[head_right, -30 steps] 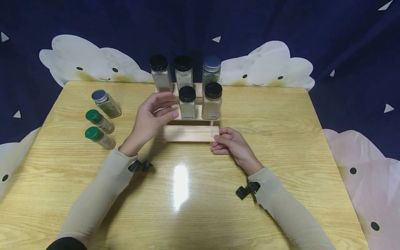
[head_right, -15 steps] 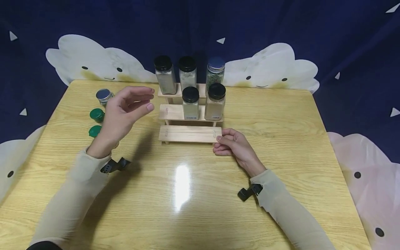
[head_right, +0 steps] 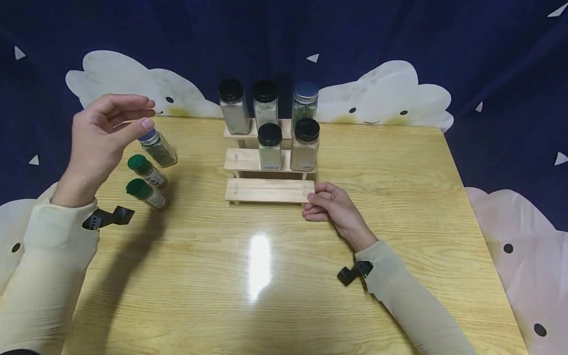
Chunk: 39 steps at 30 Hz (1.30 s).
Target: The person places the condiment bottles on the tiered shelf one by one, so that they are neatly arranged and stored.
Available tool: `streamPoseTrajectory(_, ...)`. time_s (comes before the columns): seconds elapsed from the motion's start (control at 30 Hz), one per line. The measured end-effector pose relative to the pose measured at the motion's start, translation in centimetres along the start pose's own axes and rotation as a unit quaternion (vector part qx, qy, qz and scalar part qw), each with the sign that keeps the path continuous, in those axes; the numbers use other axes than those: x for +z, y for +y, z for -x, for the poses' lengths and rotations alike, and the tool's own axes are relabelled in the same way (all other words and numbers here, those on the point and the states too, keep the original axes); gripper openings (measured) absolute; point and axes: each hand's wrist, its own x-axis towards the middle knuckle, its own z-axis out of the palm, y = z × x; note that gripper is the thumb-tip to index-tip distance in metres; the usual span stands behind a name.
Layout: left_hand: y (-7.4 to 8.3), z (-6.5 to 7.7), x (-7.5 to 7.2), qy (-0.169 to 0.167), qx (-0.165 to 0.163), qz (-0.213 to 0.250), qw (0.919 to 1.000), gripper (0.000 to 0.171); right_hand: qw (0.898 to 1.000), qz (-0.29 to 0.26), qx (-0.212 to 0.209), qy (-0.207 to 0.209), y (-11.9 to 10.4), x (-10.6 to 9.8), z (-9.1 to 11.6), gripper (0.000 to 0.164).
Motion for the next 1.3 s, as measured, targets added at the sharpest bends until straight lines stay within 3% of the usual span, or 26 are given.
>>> streamPoseTrajectory(0.27,-2.6,-1.3,-4.7,-0.026,-0.092,-0.081,0.9921,0.041,1.0,-0.002,0.0,0.002,0.0,0.0,0.0,0.019)
streamPoseTrajectory(0.4,-4.7,-1.9,-6.1,-0.058,-0.141,-0.111,0.9821,0.047,1.0,-0.003,-0.004,-0.001,0.0,0.0,0.0,0.019)
streamPoseTrajectory(0.5,-6.4,-2.2,-6.7,-0.084,-0.157,-0.115,0.9772,0.049,1.0,-0.005,-0.006,-0.005,0.1,0.0,0.0,0.019)
streamPoseTrajectory(0.8,-9.1,-3.3,-6.6,-0.156,-0.184,-0.144,0.9597,0.07,1.0,-0.005,-0.007,-0.008,0.2,0.0,0.0,0.018)
streamPoseTrajectory(1.3,-10.1,-3.7,-5.9,-0.198,-0.204,-0.155,0.946,0.072,1.0,-0.001,-0.008,-0.003,0.1,-0.1,0.2,0.019)
